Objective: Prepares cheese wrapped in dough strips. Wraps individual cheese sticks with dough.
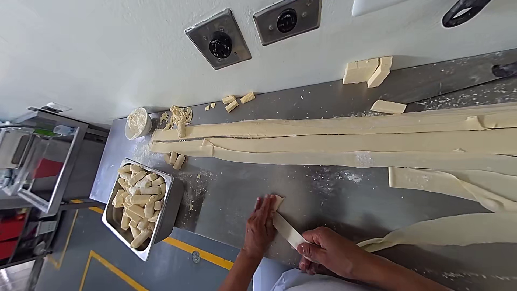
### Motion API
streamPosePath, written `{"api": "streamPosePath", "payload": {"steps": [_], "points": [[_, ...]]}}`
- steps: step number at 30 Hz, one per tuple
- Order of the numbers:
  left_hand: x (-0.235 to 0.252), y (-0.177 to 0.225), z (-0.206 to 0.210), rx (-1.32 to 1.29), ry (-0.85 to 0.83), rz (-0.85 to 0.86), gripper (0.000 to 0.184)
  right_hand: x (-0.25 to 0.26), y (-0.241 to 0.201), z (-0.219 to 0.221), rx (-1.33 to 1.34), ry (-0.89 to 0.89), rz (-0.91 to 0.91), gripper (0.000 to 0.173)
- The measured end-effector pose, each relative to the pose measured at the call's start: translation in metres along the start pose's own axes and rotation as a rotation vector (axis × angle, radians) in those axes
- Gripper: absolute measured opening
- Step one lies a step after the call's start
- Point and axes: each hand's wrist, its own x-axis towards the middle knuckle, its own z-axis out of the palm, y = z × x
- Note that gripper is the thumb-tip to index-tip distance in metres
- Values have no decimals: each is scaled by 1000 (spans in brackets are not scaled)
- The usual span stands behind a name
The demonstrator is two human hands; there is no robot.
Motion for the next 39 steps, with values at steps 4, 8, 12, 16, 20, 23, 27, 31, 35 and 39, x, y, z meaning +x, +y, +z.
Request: {"api": "streamPosePath", "payload": {"steps": [4,8,12,16,20,23,27,31,35,39], "points": [[-4,-2,8,-77,-9,-48,48,1,2,-2,171,40,-3,21],[2,3,8,-27,55,-74,34,1,4,-2,216,21,34,20],[-1,0,0,-5,-26,19,34,2,4,-1,238,11,52,19],[-3,1,8,-73,-37,-28,48,3,4,-1,275,21,45,18],[2,6,10,-31,36,-11,34,4,5,-3,262,44,39,19],[-3,6,3,-52,-52,78,32,6,4,-6,263,62,45,20],[-6,10,1,-82,-60,-28,39,12,0,-8,320,-36,109,18],[-18,41,5,-157,-138,-153,39,26,-5,-9,323,-83,169,19],[-6,59,-20,-482,-197,-559,46,31,-11,-7,42,-32,161,30],[35,54,-60,-830,-406,-875,62,23,-36,-7,-459,98,-50,47]]}}
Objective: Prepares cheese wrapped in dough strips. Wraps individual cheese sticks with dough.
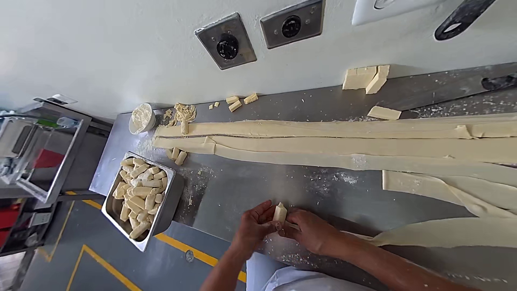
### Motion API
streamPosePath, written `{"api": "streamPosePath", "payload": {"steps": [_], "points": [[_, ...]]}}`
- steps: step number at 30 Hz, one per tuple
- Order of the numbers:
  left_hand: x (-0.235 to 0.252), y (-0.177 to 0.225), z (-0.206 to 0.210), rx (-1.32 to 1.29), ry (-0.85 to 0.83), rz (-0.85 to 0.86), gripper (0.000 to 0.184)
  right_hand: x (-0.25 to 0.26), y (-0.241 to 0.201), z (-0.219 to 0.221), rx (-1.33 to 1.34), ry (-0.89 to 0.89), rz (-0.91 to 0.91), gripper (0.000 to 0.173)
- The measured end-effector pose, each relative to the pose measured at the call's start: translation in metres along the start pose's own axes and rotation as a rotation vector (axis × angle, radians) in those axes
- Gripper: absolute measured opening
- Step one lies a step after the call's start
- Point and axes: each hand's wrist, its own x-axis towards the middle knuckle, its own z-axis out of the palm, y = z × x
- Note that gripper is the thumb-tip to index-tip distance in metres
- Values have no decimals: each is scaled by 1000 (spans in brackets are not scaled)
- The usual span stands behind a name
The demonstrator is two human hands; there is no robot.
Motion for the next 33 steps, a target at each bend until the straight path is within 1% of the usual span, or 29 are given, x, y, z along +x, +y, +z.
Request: {"api": "streamPosePath", "payload": {"steps": [2,3,5,6,8,10,11,13,14,15,16,17,18,19,20,21,22,23,24,26,27,29,31,32,33], "points": [[2,13,-11,-11,-113,-37,59,-1,-21,-13,-158,-27,-32,44],[3,16,-14,-23,-132,-43,56,1,-28,-20,-196,-71,-39,41],[2,14,-21,-84,-100,-42,50,8,-30,-34,-133,-147,-50,38],[0,14,-24,-134,-61,-34,47,13,-30,-43,-75,-146,-38,38],[-3,15,-31,-256,15,1,41,26,-25,-58,-25,-54,-25,38],[-4,14,-38,-391,27,23,38,40,-23,-65,-139,46,-28,37],[-5,12,-39,-452,11,25,38,43,-27,-67,-228,73,-26,41],[-6,10,-38,-551,-19,28,39,42,-41,-64,-386,98,-49,70],[-6,9,-36,-586,-34,34,39,38,-47,-60,-442,116,-118,84],[-6,7,-33,-612,-48,43,38,35,-50,-52,-454,123,-225,97],[-7,5,-28,-631,-59,49,35,32,-52,-44,-427,103,-337,107],[-9,4,-22,-638,-62,45,26,30,-54,-34,-399,60,-437,113],[-12,2,-17,-646,-70,45,21,29,-55,-25,-392,16,-512,114],[-15,0,-13,-657,-82,60,18,29,-52,-17,-395,35,-597,109],[-16,-3,-11,-675,-104,89,16,31,-46,-9,-392,125,-699,102],[-15,-6,-10,-698,-125,123,17,32,-43,-2,-389,210,-770,98],[-14,-7,-11,-720,-150,157,30,31,-40,3,-399,298,-832,98],[-12,-6,-11,-751,-169,172,50,30,-39,7,-422,371,-882,98],[-12,-2,-9,-784,-144,150,66,28,-39,11,-449,413,-916,99],[-12,10,1,-828,18,71,82,28,-37,17,-512,470,-967,100],[-13,15,4,-827,78,49,85,30,-36,19,-512,481,-997,98],[-12,16,10,-804,175,43,82,34,-33,25,-475,506,-1043,90],[-13,12,12,-790,229,45,78,37,-30,31,-422,520,-1024,85],[-15,8,10,-791,226,49,77,37,-30,33,-383,503,-989,90],[-15,6,7,-802,212,46,77,37,-29,31,-340,464,-951,100]]}}
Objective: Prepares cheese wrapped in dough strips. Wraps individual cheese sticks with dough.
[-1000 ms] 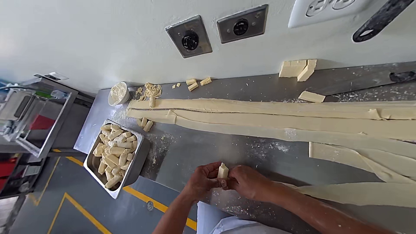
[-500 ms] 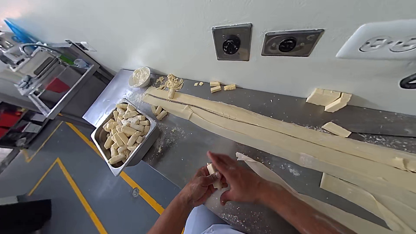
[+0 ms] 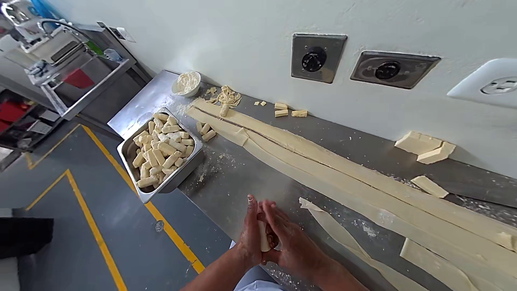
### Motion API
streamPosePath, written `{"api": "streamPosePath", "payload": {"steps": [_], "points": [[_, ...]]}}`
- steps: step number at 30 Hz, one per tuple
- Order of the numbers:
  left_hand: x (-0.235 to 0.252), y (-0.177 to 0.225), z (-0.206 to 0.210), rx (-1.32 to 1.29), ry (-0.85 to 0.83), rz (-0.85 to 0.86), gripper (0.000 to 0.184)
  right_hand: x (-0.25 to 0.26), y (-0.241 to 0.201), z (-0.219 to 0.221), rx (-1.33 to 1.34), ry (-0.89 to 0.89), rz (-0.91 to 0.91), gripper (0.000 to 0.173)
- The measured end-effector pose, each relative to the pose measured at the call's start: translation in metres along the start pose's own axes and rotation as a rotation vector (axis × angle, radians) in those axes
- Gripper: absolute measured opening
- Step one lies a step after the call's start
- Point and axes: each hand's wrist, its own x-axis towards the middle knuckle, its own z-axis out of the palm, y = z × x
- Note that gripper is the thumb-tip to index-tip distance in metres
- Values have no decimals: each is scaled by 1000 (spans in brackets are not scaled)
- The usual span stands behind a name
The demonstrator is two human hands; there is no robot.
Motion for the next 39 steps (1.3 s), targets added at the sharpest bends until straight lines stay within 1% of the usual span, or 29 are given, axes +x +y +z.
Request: {"api": "streamPosePath", "payload": {"steps": [1,2,3,4,6,9,11,13,15,16,17,18,20,21,22,24,25,26,28,30,31,32,33,34,35,36,37,38,39], "points": [[1,2,-3,-24,-16,-18,80,1,3,-4,38,-29,28,112],[2,5,-9,-40,-82,-42,82,2,5,-10,65,-54,47,123],[3,9,-14,-42,-131,-65,84,4,7,-16,73,-74,51,129],[2,12,-16,-24,-151,-79,84,6,8,-21,60,-100,27,128],[-1,17,-12,34,-139,-80,84,9,7,-23,2,-135,-60,113],[-2,15,-8,59,-101,-4,81,10,7,-11,-157,-78,-179,80],[-2,11,-6,69,-21,12,75,11,10,-4,-208,-43,-199,76],[-2,6,-5,62,59,-2,71,9,8,2,-212,-48,-160,85],[-2,6,-8,59,116,-26,69,3,4,-3,-191,-119,-43,107],[0,12,-15,60,129,-12,67,-2,8,-10,-217,-127,21,112],[1,24,-25,71,150,41,64,-8,16,-20,-286,-106,86,106],[2,43,-38,93,185,126,60,-16,24,-35,-334,-97,174,89],[5,94,-66,147,396,353,43,-27,37,-67,-366,-116,373,49],[7,122,-81,189,539,457,35,-34,46,-80,-385,-146,458,40],[10,149,-96,236,668,522,37,-41,54,-88,-396,-177,527,35],[23,203,-133,355,846,577,65,-49,65,-94,-402,-198,590,27],[31,226,-152,413,905,598,71,-49,67,-95,-395,-192,598,22],[38,247,-170,465,954,609,73,-45,69,-96,-367,-191,611,20],[44,280,-199,611,1003,589,65,-30,69,-102,-263,-205,683,23],[45,290,-201,830,1040,512,56,-12,58,-118,-125,-220,797,29],[45,284,-193,929,1029,540,53,-3,47,-130,-69,-224,845,30],[45,272,-180,986,960,629,49,7,35,-142,-49,-204,855,27],[45,253,-161,1009,842,724,46,16,22,-154,-56,-172,818,23],[46,226,-137,990,681,826,39,24,9,-165,-69,-143,753,19],[45,191,-107,928,467,890,31,32,-3,-174,-76,-121,684,16],[43,153,-75,878,232,889,24,41,-16,-182,-74,-103,617,14],[39,116,-41,851,3,846,24,51,-30,-189,-78,-89,549,13],[35,82,-8,836,-199,782,29,60,-45,-194,-86,-80,493,12],[31,53,24,789,-353,718,41,68,-59,-197,-100,-63,442,11]]}}
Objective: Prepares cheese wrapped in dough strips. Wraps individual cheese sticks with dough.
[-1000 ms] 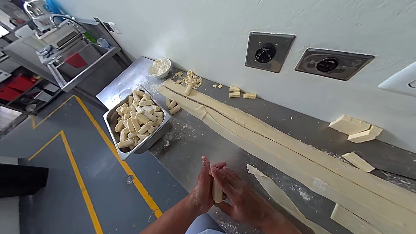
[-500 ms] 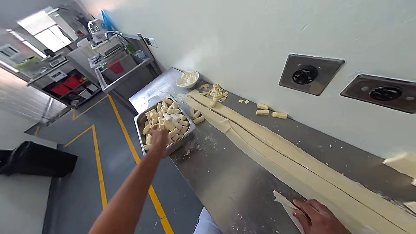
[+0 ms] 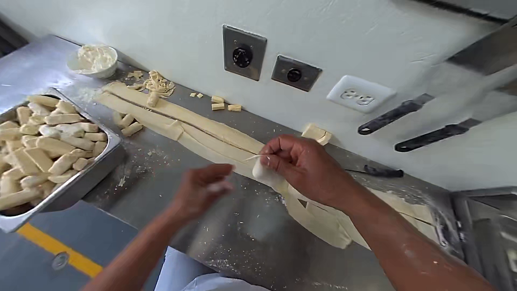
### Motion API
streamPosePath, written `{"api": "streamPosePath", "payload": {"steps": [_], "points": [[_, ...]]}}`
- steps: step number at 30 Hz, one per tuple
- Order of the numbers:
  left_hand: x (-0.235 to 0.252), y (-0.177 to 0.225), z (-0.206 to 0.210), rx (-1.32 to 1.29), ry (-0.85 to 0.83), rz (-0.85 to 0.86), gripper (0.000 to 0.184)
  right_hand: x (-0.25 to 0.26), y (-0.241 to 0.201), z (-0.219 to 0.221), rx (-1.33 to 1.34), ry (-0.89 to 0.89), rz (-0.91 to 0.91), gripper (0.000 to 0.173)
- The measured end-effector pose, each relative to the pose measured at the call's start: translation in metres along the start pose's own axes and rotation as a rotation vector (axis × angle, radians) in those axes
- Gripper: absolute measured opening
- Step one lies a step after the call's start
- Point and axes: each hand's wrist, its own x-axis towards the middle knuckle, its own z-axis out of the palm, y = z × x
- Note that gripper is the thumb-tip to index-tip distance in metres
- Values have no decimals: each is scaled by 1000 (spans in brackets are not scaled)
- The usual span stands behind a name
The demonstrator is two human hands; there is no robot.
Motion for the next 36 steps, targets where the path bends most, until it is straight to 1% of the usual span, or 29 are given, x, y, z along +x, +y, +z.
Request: {"api": "streamPosePath", "payload": {"steps": [1,2,3,4,5,6,8,10,12,14,16,18,20,21,22,23,25,26,27,29,30,32,34,36], "points": [[3,12,35,-105,-61,2,46,1,-16,-4,-16,25,-41,10],[6,26,61,-197,-73,11,43,4,-31,-8,-34,54,-79,10],[9,41,77,-254,-66,32,34,7,-44,-11,-49,71,-109,11],[11,53,82,-269,-77,70,31,10,-54,-14,-34,69,-130,14],[12,60,80,-270,-109,116,34,15,-61,-18,36,41,-147,18],[14,63,74,-267,-157,145,40,20,-66,-24,164,-10,-167,22],[17,58,58,-271,-289,123,46,28,-70,-34,479,-121,-206,27],[13,48,53,-221,-382,58,39,33,-69,-38,759,-213,-273,30],[6,36,56,-227,-406,0,30,38,-67,-35,972,-300,-364,34],[2,17,60,-316,-388,-54,22,45,-68,-31,1082,-366,-444,37],[-7,2,64,-334,-367,-96,13,53,-71,-28,1122,-378,-481,37],[-20,3,69,-377,-362,-59,9,63,-76,-23,1127,-350,-479,38],[-30,20,75,-541,-334,55,11,78,-75,-13,1123,-322,-425,38],[-35,34,77,-634,-287,99,13,86,-69,-6,1091,-296,-369,37],[-39,50,77,-741,-209,107,17,94,-59,2,1011,-250,-293,33],[-44,66,76,-833,-92,64,19,98,-46,8,869,-204,-195,30],[-48,88,67,-885,158,-146,19,96,-12,21,631,-127,38,34],[-48,90,63,-880,233,-287,20,91,3,27,612,-68,130,33],[-51,85,60,-856,257,-427,21,86,14,31,652,2,205,30],[-60,59,63,-802,205,-637,23,82,24,30,821,124,307,22],[-66,44,68,-779,133,-710,25,82,24,28,896,147,321,22],[-78,19,76,-731,-73,-802,26,85,19,23,1007,124,287,23],[-86,6,80,-708,-269,-774,23,89,7,17,1111,65,199,24],[-88,1,77,-722,-356,-691,16,93,-3,9,1226,-26,38,32]]}}
